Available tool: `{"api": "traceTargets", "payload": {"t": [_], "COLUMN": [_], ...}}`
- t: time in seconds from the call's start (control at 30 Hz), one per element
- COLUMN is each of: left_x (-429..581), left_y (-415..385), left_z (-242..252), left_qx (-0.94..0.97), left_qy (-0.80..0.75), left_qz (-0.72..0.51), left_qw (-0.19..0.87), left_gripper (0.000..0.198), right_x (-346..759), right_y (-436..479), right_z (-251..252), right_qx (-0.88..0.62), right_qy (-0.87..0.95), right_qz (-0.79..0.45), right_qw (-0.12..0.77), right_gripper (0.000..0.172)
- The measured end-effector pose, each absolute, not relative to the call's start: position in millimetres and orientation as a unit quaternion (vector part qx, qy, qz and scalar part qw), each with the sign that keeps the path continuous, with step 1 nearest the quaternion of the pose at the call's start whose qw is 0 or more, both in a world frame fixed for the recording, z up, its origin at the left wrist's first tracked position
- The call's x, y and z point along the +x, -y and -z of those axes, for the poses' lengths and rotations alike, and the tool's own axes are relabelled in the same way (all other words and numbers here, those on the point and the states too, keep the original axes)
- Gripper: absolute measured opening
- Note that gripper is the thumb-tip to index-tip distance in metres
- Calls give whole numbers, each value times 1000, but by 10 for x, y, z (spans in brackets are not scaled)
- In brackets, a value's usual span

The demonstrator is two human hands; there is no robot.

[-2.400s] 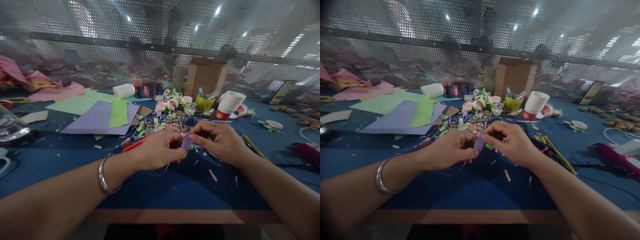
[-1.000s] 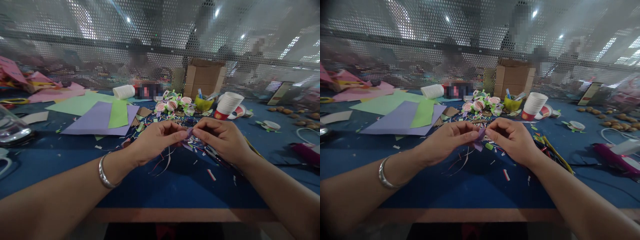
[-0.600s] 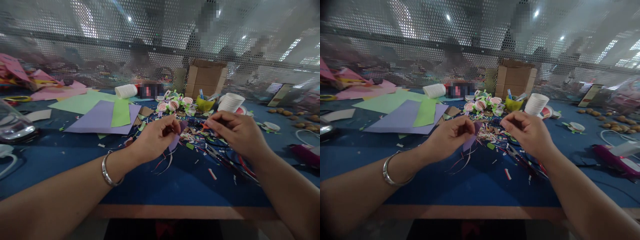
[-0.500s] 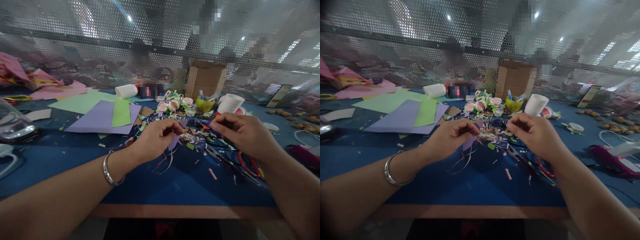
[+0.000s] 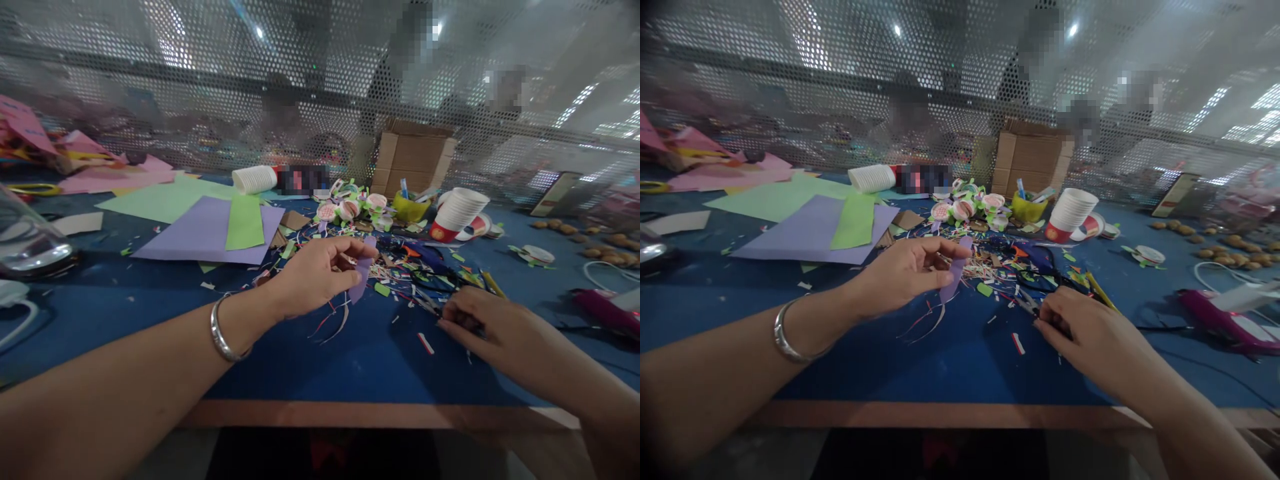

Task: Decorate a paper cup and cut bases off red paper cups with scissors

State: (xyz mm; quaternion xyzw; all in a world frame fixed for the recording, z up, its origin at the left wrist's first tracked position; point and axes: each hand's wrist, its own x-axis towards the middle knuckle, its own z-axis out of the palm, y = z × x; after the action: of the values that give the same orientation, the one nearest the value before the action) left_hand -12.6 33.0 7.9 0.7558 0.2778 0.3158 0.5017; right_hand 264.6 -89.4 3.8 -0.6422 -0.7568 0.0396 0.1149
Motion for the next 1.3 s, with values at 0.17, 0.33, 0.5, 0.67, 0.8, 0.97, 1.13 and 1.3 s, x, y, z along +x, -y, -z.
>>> {"api": "traceTargets", "payload": {"t": [0.17, 0.33, 0.5, 0.67, 0.8, 0.97, 1.13, 1.3], "left_x": [-127, -118, -106, -88, -85, -96, -99, -107], "left_y": [-351, -341, -294, -261, -256, -253, -247, -256], "left_z": [-66, -42, -69, -108, -110, -95, -107, -111], "left_qx": [751, 752, 733, 723, 724, 731, 723, 732], "left_qy": [-279, -266, -262, -267, -269, -267, -267, -276], "left_qz": [-315, -296, -268, -260, -260, -265, -286, -290], "left_qw": [509, 525, 568, 582, 580, 570, 570, 551], "left_gripper": [40, 42, 46, 49, 47, 47, 45, 46], "right_x": [2640, 2547, 2382, 2206, 2117, 2106, 2109, 2062], "right_y": [928, 946, 892, 817, 775, 772, 770, 758], "right_z": [-44, -85, -99, -72, -41, -9, -3, -27], "right_qx": [-641, -618, -613, -598, -585, -606, -620, -614], "right_qy": [740, 713, 626, 548, 544, 541, 524, 508], "right_qz": [-114, -208, -392, -480, -492, -488, -498, -492], "right_qw": [169, 258, 280, 335, 347, 320, 304, 352], "right_gripper": [26, 31, 35, 30, 39, 48, 54, 55]}}
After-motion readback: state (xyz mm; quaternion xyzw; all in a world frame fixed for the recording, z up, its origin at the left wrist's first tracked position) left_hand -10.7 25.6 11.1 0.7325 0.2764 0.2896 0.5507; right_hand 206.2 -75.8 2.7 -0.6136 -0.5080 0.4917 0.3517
